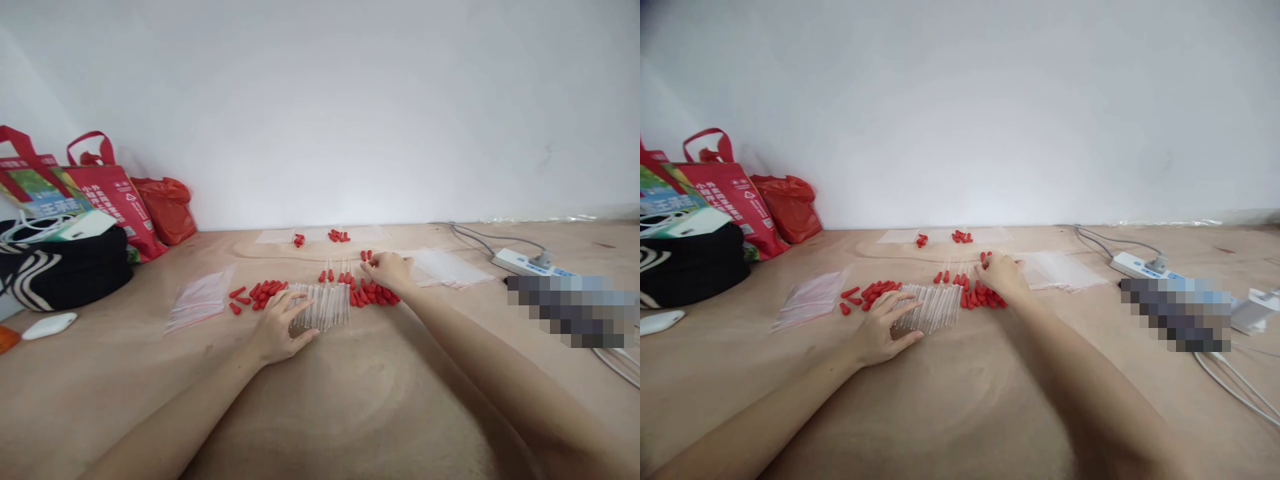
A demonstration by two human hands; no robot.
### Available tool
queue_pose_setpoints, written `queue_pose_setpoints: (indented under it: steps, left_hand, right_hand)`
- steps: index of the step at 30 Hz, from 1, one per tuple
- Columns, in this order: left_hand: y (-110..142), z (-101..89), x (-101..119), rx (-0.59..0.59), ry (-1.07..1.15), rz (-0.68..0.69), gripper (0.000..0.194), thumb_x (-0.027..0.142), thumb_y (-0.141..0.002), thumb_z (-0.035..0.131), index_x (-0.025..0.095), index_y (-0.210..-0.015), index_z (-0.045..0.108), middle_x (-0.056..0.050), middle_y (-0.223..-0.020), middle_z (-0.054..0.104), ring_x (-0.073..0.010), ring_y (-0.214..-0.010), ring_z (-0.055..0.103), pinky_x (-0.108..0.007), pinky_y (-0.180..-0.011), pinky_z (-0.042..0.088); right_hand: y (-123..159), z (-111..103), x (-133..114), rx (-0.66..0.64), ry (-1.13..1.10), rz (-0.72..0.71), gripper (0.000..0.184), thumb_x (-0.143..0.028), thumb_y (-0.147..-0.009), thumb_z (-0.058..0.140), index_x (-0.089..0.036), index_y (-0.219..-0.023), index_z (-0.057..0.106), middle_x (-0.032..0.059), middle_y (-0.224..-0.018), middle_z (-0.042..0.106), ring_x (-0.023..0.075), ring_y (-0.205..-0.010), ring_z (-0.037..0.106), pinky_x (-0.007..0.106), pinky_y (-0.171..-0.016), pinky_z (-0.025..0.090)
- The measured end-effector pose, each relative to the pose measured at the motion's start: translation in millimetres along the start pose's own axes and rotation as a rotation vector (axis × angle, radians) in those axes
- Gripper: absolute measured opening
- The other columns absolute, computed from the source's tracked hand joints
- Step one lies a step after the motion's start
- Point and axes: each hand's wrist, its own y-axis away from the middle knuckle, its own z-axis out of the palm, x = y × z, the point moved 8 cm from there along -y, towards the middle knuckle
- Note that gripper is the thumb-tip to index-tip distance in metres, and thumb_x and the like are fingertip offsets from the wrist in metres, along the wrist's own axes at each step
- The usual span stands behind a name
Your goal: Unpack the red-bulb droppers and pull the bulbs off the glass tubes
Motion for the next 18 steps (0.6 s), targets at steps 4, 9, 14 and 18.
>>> queue_pose_setpoints:
  steps: [4,9,14,18]
  left_hand:
    - [-2.0,7.6,-3.4,-0.053,-0.049,-0.033,0.053,0.051,-0.066,0.06,0.022,-0.11,0.055,-0.01,-0.113,0.052,-0.0275,-0.104,0.045,-0.047,-0.088,0.035]
    - [-7.0,13.9,-8.9,-0.03,-0.108,-0.063,0.063,0.061,-0.063,0.058,0.023,-0.112,0.053,-0.011,-0.113,0.052,-0.0298,-0.106,0.042,-0.05,-0.088,0.029]
    - [-13.3,16.2,-5.8,-0.003,-0.139,-0.087,0.062,0.063,-0.063,0.056,0.023,-0.11,0.055,-0.011,-0.11,0.054,-0.0293,-0.103,0.044,-0.051,-0.088,0.026]
    - [-15.2,14.3,-0.8,0.025,-0.157,-0.094,0.062,0.063,-0.061,0.057,0.023,-0.108,0.056,-0.011,-0.107,0.056,-0.0298,-0.101,0.046,-0.053,-0.089,0.024]
  right_hand:
    - [-11.1,21.8,-18.4,-0.205,0.084,0.032,0.027,-0.044,-0.068,0.054,-0.018,-0.065,0.061,0.0064,-0.064,0.061,0.0207,-0.07,0.056,0.038,-0.074,0.034]
    - [-17.0,36.5,-28.5,-0.227,0.088,0.056,0.016,-0.032,-0.065,0.059,-0.016,-0.066,0.062,0.0094,-0.06,0.06,0.0232,-0.066,0.058,0.038,-0.065,0.038]
    - [-18.3,41.2,-33.3,-0.237,0.079,0.066,0.013,-0.029,-0.064,0.058,-0.016,-0.066,0.062,0.0098,-0.059,0.06,0.026,-0.069,0.059,0.044,-0.068,0.038]
    - [-18.6,34.9,-34.0,-0.289,0.069,0.095,0.013,-0.027,-0.062,0.059,-0.017,-0.054,0.059,0.0054,-0.045,0.054,0.0235,-0.059,0.058,0.042,-0.068,0.037]
